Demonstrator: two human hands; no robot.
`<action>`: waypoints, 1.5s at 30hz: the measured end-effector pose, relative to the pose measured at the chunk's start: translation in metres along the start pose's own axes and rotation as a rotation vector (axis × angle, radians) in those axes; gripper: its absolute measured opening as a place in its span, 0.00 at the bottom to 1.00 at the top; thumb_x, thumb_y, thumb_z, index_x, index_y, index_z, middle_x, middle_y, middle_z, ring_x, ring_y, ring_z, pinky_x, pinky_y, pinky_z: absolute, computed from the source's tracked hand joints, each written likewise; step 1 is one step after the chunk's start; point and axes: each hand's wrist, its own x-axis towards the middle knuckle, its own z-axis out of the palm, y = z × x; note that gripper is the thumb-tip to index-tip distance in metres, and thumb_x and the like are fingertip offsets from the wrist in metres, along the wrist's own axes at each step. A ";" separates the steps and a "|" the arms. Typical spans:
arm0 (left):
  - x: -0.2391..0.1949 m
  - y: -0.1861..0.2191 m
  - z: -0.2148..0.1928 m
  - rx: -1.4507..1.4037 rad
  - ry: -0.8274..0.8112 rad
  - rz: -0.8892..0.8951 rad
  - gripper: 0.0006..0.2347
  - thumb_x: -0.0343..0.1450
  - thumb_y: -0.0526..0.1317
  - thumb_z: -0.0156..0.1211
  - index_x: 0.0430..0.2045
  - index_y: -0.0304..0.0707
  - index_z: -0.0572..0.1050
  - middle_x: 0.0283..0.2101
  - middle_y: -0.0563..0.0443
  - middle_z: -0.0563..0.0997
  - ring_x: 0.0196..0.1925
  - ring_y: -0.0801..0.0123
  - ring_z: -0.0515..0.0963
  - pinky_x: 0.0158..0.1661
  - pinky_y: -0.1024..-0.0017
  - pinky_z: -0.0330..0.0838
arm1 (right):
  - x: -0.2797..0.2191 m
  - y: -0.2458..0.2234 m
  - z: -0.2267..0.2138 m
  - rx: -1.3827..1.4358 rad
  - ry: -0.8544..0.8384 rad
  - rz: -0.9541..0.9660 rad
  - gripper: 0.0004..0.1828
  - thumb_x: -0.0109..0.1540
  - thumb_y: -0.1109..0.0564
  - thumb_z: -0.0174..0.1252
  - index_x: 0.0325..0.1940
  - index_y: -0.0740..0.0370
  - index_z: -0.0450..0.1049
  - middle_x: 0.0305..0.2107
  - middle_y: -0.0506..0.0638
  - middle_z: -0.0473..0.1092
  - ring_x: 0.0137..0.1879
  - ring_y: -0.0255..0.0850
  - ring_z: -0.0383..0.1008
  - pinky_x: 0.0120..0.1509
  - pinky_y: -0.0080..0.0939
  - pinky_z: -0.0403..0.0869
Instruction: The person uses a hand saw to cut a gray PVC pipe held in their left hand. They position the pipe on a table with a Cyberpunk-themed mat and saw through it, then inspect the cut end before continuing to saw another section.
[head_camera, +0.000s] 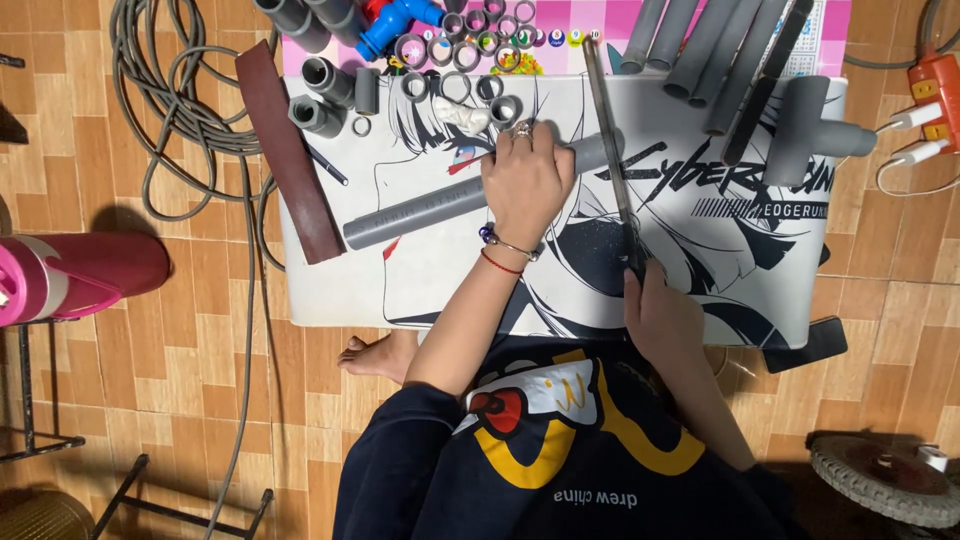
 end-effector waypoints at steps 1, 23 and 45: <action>0.001 0.001 -0.002 -0.001 -0.001 0.000 0.05 0.57 0.40 0.43 0.14 0.42 0.68 0.12 0.50 0.69 0.25 0.61 0.71 0.26 0.65 0.67 | 0.004 -0.002 -0.003 -0.001 -0.001 0.001 0.22 0.65 0.47 0.34 0.43 0.70 0.64 0.04 0.47 0.59 0.10 0.34 0.59 0.14 0.26 0.54; 0.003 -0.001 -0.002 -0.054 -0.070 0.006 0.06 0.56 0.40 0.44 0.15 0.41 0.69 0.12 0.50 0.68 0.25 0.61 0.71 0.26 0.65 0.67 | 0.012 -0.012 -0.015 -0.076 0.030 -0.085 0.22 0.63 0.48 0.35 0.42 0.71 0.65 0.03 0.45 0.57 0.07 0.31 0.55 0.12 0.24 0.50; 0.016 -0.009 -0.014 -0.123 -0.120 -0.010 0.07 0.58 0.39 0.44 0.17 0.40 0.72 0.13 0.51 0.70 0.24 0.62 0.72 0.24 0.68 0.67 | 0.049 -0.027 -0.028 -0.224 0.035 -0.161 0.18 0.62 0.48 0.37 0.28 0.61 0.66 0.01 0.41 0.55 0.07 0.29 0.54 0.14 0.23 0.51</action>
